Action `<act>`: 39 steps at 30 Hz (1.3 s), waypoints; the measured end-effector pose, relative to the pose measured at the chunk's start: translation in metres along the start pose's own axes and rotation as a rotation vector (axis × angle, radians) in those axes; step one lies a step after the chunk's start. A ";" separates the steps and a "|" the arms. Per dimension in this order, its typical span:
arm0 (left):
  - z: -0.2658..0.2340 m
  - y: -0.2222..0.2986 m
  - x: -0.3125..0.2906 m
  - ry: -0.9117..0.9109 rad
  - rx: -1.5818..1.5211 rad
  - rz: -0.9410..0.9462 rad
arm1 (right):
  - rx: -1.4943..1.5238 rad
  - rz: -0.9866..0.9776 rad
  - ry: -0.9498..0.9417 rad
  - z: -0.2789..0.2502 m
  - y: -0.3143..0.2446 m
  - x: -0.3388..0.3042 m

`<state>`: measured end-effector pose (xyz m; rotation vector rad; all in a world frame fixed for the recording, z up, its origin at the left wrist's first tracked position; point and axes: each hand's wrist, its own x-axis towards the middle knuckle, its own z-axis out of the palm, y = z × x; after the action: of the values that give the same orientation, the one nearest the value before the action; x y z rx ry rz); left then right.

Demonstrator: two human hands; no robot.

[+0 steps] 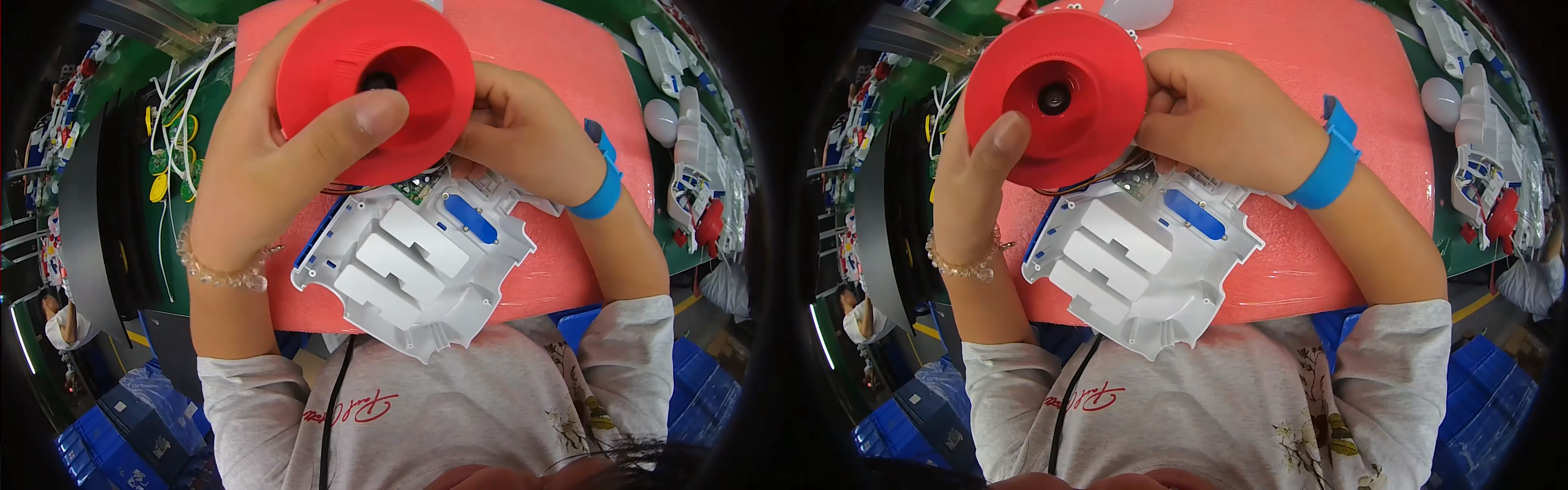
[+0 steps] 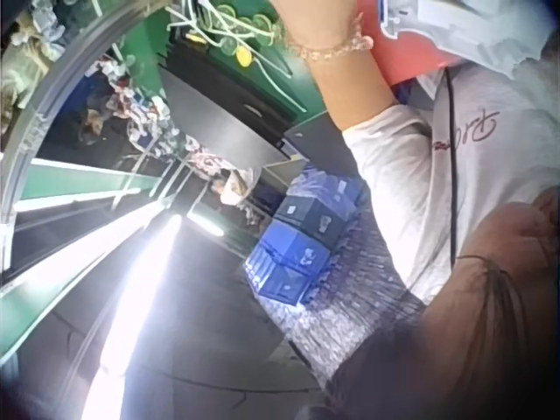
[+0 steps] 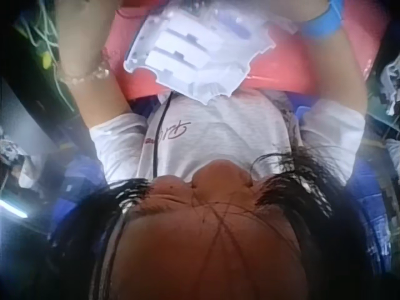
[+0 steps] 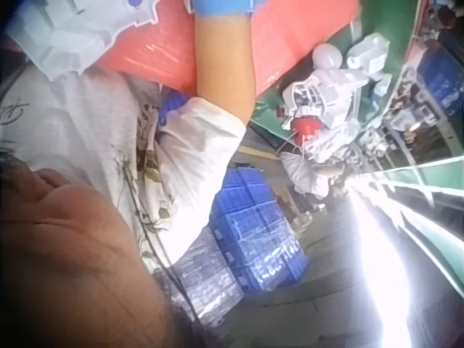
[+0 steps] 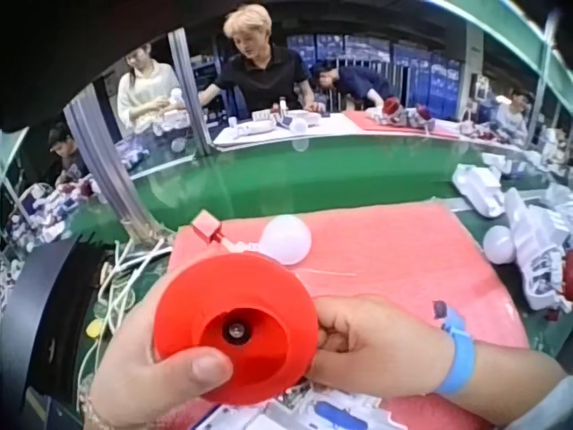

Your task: Assembling the internal components and housing of an electronic toy device on a factory production line.

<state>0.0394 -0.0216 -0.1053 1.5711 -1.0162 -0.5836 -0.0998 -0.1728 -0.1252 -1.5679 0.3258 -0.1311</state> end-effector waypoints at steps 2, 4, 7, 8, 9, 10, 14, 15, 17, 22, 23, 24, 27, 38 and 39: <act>0.007 0.006 0.000 0.069 0.053 0.071 | 0.001 -0.017 0.000 -0.003 -0.003 -0.002; 0.006 0.004 0.004 0.018 -0.005 0.097 | 0.168 0.246 -0.159 -0.016 -0.013 -0.007; 0.003 -0.006 0.008 -0.004 -0.050 0.151 | 0.229 0.267 -0.298 -0.038 0.003 -0.005; 0.003 -0.010 0.008 0.022 -0.039 0.173 | 0.289 0.239 -0.392 -0.041 0.006 -0.004; 0.004 -0.010 0.007 0.041 -0.052 0.125 | 0.287 0.239 -0.389 -0.043 0.005 -0.003; 0.002 -0.015 0.008 0.046 -0.054 0.124 | 0.168 0.257 -0.436 -0.044 0.005 -0.001; -0.015 -0.028 0.016 -0.264 -0.218 0.335 | -0.080 0.167 -0.386 -0.034 0.011 -0.006; -0.015 -0.025 0.015 -0.231 -0.141 0.228 | -0.082 0.171 -0.398 -0.031 0.010 -0.007; -0.019 -0.038 0.015 -0.090 -0.033 0.227 | -0.498 -0.025 -0.242 -0.027 0.006 -0.009; -0.016 -0.036 0.013 -0.033 -0.022 0.200 | -0.583 -0.188 -0.096 -0.021 0.014 -0.008; -0.014 -0.033 0.014 -0.020 -0.031 0.200 | -0.576 -0.191 -0.087 -0.020 0.015 -0.008; -0.010 -0.026 0.011 -0.021 -0.035 0.198 | -0.577 -0.187 -0.086 -0.019 0.014 -0.008; 0.008 0.000 0.006 -0.039 -0.492 -0.211 | -0.657 -0.219 -0.070 -0.018 0.016 -0.006; 0.003 -0.007 0.007 -0.016 -0.379 -0.092 | -0.816 -0.417 -0.142 -0.022 0.015 -0.002; 0.003 -0.007 0.007 0.003 -0.355 -0.086 | -0.818 -0.416 -0.142 -0.022 0.014 -0.002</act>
<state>0.0426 -0.0290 -0.1116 1.3039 -0.7949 -0.7754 -0.1098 -0.1931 -0.1381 -2.4312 -0.0910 -0.2239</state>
